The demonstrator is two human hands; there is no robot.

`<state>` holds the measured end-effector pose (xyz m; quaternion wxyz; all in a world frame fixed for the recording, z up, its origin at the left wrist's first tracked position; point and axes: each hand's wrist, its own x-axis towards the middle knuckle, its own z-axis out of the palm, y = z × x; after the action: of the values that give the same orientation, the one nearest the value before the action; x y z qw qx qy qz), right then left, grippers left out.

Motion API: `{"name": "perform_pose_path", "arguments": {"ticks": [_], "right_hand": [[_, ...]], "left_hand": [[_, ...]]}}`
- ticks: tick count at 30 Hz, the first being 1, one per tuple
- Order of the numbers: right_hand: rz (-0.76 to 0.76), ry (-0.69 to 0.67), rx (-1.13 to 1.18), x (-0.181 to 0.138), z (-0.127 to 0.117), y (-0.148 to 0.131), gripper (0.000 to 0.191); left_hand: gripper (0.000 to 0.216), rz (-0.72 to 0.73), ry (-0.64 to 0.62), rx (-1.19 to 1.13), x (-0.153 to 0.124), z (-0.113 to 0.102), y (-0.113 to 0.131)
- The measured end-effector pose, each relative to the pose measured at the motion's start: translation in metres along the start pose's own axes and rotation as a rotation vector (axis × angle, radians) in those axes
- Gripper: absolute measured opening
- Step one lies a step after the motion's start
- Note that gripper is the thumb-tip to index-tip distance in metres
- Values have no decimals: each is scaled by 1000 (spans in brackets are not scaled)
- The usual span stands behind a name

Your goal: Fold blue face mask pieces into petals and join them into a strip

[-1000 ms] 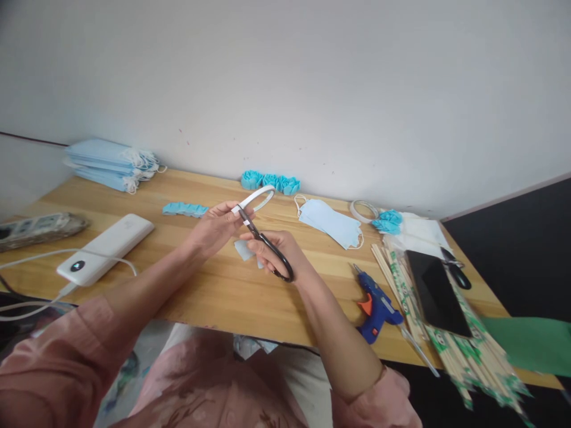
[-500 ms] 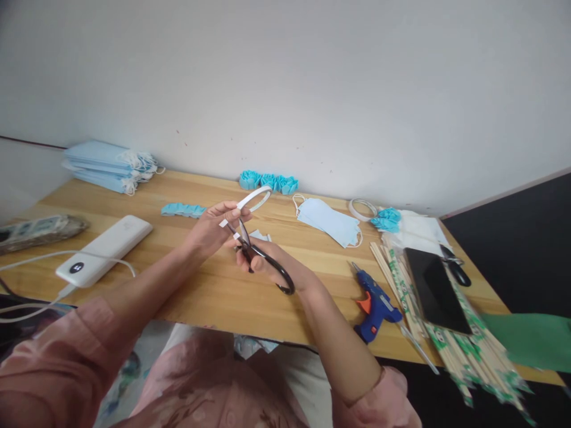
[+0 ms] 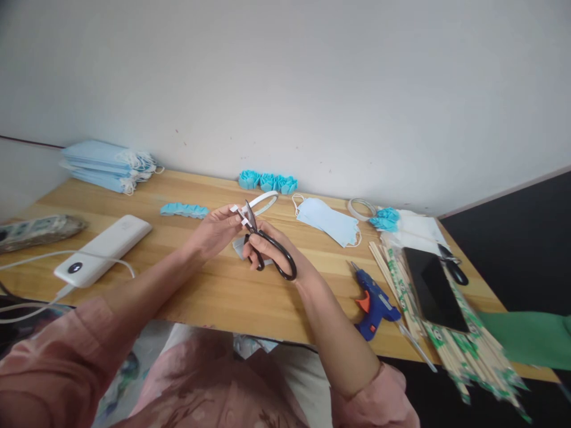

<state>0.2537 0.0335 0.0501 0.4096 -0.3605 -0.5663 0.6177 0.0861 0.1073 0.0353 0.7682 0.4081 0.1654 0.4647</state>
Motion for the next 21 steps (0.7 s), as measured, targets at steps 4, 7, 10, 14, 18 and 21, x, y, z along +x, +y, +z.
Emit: {"name": "perform_pose_path", "arguments": {"ticks": [4, 7, 10, 14, 18, 21], "right_hand": [[6, 12, 51, 2, -1, 4, 41], [9, 13, 51, 3, -3, 4, 41], [11, 14, 60, 3, -3, 3, 42], [11, 25, 71, 3, -4, 3, 42], [25, 36, 57, 2, -5, 2, 43], [18, 32, 54, 1, -5, 2, 43]], "left_hand": [[19, -25, 27, -7, 0, 1, -2], [20, -30, 37, -1, 0, 1, -3], [20, -36, 22, 8, 0, 1, -3], [19, -54, 17, 12, 0, 0, -3], [19, -57, 14, 2, 0, 0, -3], [19, -38, 13, -20, 1, -1, -4]]}}
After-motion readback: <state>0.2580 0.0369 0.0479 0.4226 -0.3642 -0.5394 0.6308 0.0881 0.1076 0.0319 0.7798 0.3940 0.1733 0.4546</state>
